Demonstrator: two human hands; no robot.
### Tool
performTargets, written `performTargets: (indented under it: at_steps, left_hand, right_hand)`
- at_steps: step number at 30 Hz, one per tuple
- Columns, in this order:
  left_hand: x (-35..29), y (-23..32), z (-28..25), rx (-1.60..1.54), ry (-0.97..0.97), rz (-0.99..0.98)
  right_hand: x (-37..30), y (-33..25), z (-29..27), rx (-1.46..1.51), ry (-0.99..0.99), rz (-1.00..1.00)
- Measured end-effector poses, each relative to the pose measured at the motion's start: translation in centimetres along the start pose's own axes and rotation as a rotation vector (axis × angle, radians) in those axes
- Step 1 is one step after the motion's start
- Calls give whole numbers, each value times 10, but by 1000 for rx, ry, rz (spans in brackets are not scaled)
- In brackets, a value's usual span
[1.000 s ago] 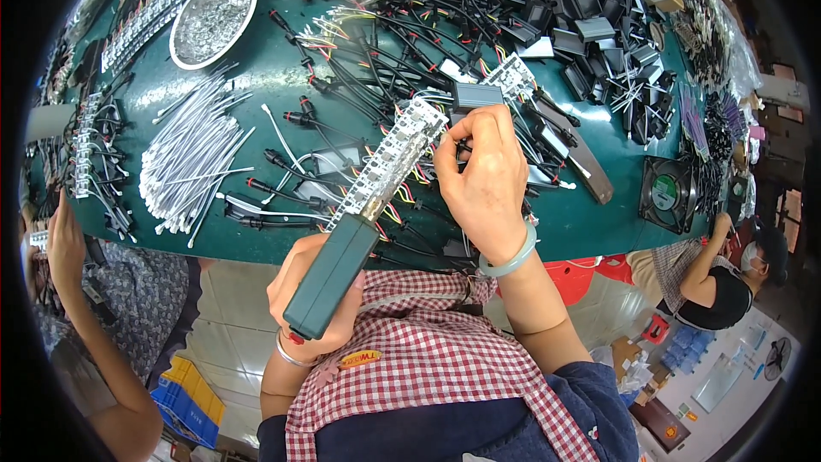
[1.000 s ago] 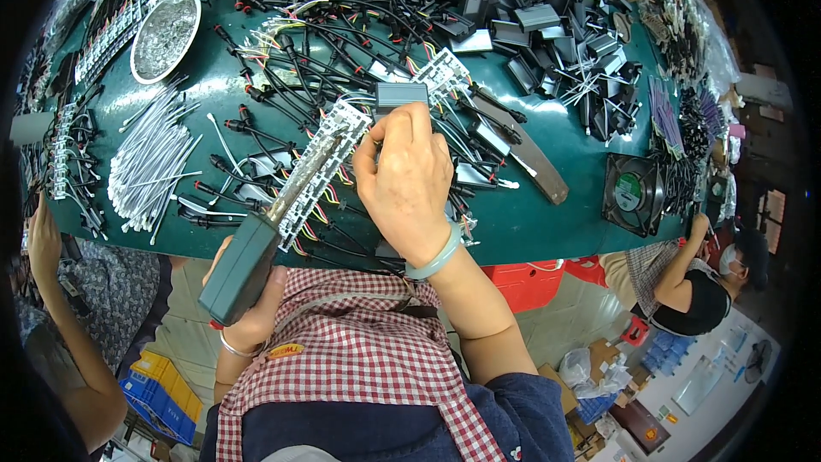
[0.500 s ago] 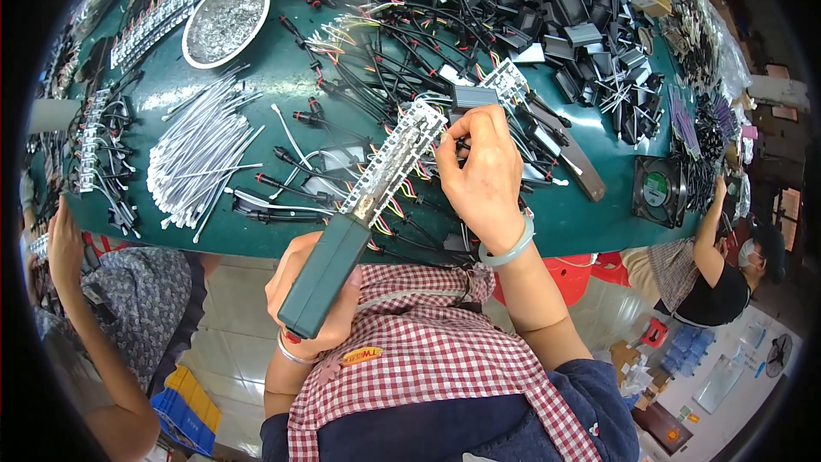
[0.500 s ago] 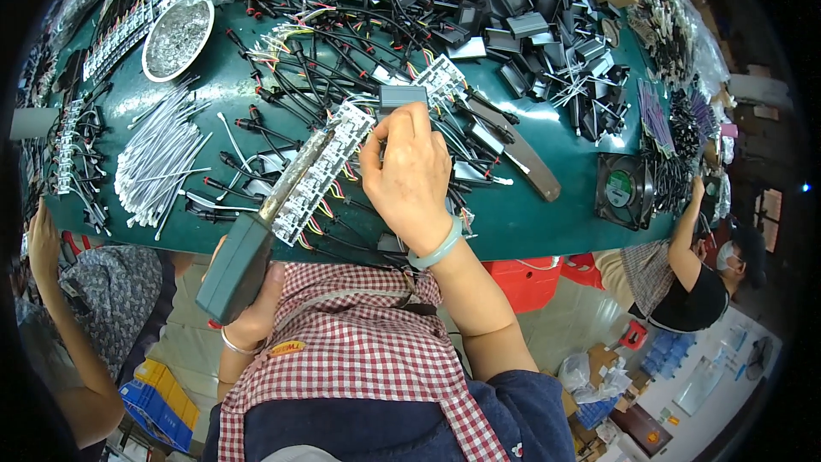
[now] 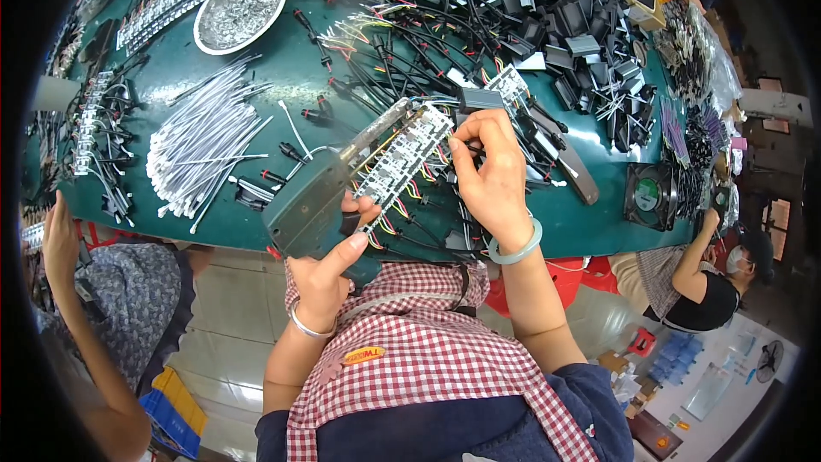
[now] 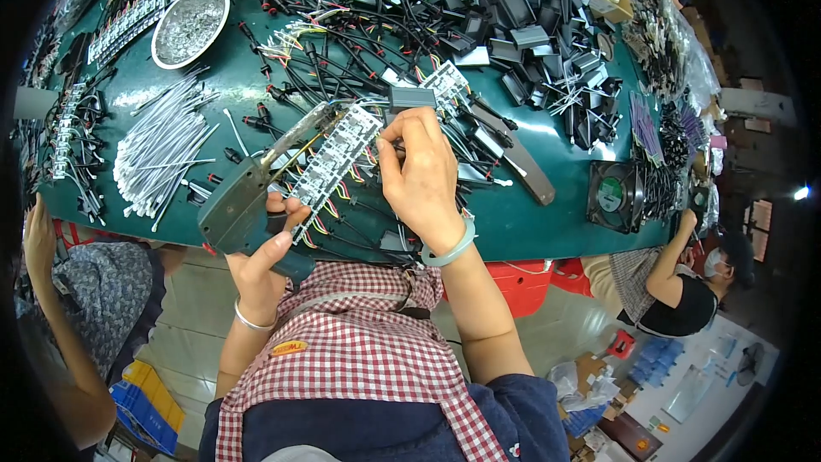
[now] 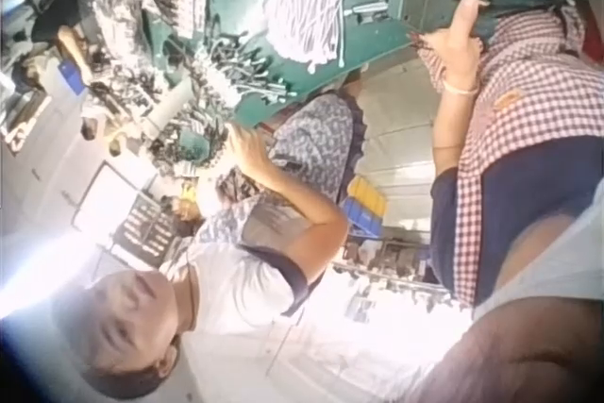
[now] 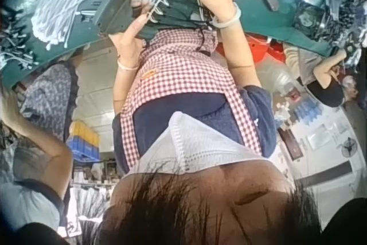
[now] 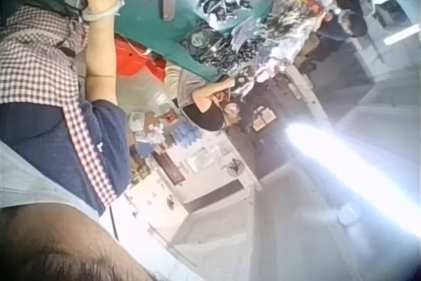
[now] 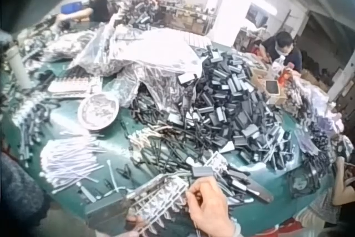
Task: The person solders wires onto circuit boards using a handheld soldering tool, handling and positioning the wires and circuit boards on the table by hand.
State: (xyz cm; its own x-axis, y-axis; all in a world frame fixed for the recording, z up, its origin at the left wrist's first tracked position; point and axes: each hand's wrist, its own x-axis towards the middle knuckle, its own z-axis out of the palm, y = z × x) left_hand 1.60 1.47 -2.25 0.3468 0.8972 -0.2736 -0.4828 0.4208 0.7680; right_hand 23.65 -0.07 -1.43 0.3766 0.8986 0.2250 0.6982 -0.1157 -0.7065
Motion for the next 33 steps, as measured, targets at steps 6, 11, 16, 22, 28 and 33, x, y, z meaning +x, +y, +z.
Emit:
performTargets:
  at_steps: [6, 11, 16, 22, 28, 33]
  left_hand:
    - [2, -4, -5, 47, -54, 8]
    - [-4, -11, -11, 115, -91, 65]
    - [-7, -12, -11, 182, -98, 95]
    - [-6, -11, -8, 169, -61, 62]
    - [-6, -9, -6, 161, -50, 78]
    - [-3, -8, -7, 164, -74, 67]
  right_hand:
    - [0, 6, -6, 126, -2, 8]
    - [-1, 12, -10, 262, -26, 132]
    - [-3, 17, -7, 274, 15, 13]
    - [-2, 17, -8, 263, 19, 0]
    - [-2, 11, -9, 270, 23, -9]
    - [-2, 17, -10, 253, 8, -24]
